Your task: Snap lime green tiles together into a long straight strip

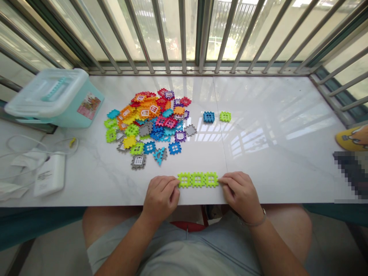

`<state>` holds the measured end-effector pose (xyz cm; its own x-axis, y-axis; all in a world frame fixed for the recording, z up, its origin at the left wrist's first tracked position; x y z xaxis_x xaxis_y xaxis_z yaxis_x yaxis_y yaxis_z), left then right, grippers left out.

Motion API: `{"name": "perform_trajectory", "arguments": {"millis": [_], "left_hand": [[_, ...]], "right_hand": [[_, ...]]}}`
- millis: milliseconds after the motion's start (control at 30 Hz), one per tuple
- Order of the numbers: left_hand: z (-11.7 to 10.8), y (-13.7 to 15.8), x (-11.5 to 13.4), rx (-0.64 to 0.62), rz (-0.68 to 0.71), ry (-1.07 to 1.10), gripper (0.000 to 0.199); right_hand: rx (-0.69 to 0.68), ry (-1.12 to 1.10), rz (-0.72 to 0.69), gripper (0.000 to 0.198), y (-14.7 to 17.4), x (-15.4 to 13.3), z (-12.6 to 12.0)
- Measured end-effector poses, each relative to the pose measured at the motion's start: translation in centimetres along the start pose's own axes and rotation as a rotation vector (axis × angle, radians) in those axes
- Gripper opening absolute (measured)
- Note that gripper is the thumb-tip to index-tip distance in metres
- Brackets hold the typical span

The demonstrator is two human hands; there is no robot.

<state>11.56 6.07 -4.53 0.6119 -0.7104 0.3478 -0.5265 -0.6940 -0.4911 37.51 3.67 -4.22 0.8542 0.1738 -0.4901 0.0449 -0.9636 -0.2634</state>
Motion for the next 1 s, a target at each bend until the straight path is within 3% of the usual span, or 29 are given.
{"name": "perform_trajectory", "arguments": {"millis": [600, 767, 1000], "left_hand": [[0.1, 0.1, 0.1, -0.006, 0.012, 0.008, 0.023], [-0.1, 0.1, 0.4, -0.016, 0.036, 0.006, 0.026], [1.9, -0.1, 2.2, -0.279, 0.226, -0.013, 0.051]], "right_hand": [[-0.006, 0.005, 0.011, 0.022, 0.1, 0.0, 0.0], [-0.115, 0.03, -0.053, 0.044, -0.2, -0.8, 0.8], [-0.176, 0.025, -0.038, 0.05, -0.3, -0.1, 1.6]]}}
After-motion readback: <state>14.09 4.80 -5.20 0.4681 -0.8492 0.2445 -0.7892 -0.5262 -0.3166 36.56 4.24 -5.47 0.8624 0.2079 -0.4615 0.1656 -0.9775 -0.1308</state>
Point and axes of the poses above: each hand's wrist, its own y-axis away from the middle knuckle, its own z-axis out of the palm, x = y × z, the point moved 10 cm from there along -y, towards the middle knuckle, and after that the axes turned 11 degrees about z, right-handed, at the moved point
